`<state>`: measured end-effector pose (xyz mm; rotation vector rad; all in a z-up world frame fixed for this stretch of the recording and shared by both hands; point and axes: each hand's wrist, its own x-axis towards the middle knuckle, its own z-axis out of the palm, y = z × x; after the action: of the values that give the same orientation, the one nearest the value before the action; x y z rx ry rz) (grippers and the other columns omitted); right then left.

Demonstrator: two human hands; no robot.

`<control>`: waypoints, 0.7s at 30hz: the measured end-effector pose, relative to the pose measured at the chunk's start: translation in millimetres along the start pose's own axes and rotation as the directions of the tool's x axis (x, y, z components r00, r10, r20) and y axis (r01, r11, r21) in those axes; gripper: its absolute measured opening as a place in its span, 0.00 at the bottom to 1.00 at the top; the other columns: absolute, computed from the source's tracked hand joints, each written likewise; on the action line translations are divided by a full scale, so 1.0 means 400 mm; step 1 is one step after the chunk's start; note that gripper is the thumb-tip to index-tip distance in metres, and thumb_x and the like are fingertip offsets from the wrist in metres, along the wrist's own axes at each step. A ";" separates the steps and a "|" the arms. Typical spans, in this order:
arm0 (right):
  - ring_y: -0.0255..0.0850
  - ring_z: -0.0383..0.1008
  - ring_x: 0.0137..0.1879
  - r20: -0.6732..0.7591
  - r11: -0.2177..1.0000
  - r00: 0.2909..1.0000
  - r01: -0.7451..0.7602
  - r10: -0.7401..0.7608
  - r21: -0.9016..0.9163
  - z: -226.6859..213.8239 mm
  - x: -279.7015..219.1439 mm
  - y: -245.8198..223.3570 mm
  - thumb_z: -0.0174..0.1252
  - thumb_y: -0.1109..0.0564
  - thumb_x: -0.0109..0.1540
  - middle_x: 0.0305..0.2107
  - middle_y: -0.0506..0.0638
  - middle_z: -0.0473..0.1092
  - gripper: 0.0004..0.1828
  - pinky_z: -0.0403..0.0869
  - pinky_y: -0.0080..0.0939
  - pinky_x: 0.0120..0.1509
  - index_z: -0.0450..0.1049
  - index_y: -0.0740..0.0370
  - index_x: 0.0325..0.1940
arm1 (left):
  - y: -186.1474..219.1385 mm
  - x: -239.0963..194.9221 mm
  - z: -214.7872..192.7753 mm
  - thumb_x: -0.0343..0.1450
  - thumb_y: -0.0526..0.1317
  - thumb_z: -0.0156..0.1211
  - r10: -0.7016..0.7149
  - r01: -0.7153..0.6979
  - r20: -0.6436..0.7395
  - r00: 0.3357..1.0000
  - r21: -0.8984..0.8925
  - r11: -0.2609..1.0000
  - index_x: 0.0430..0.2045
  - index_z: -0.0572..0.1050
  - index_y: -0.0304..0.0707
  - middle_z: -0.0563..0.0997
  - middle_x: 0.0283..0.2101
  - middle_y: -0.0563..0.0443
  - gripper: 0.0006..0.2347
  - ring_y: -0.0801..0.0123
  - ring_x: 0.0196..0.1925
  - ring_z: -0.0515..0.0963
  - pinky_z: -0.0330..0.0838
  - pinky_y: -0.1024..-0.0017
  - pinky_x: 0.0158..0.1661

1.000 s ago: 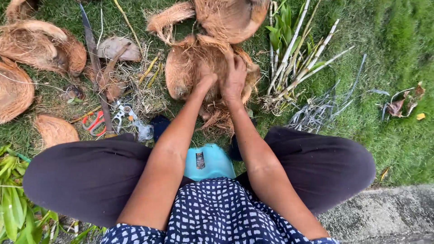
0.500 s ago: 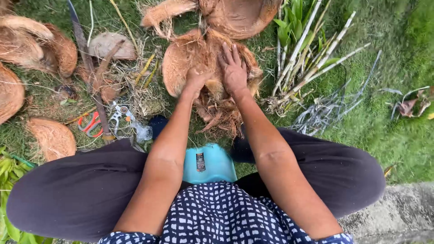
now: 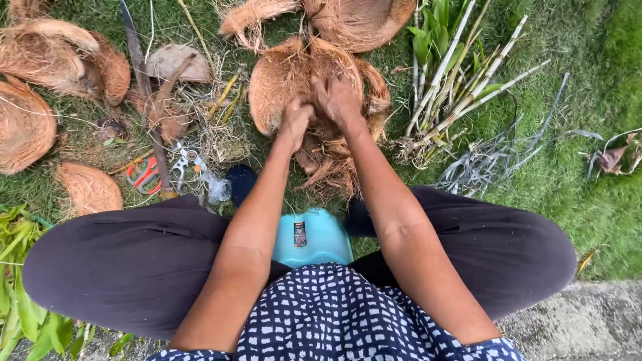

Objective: The recorder is peeling and shredding coconut husks by hand and with a machete to prepare them for plant potting.

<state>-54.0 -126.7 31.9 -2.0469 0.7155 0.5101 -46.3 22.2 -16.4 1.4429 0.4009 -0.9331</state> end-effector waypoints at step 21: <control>0.37 0.55 0.26 0.020 0.901 0.997 0.075 -0.073 -0.427 0.153 0.050 0.226 0.43 0.19 0.65 0.22 0.46 0.58 0.36 0.63 0.44 0.28 0.59 0.50 0.56 | 0.043 0.106 -0.065 0.70 0.52 0.60 0.276 -0.186 0.153 0.949 0.978 0.098 0.47 0.80 0.43 0.78 0.52 0.38 0.17 0.52 0.55 0.71 0.55 0.49 0.56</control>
<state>-103.6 -121.2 -67.3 -2.4705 0.5533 0.6729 -0.4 32.1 -40.2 2.7063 -0.6261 -0.8674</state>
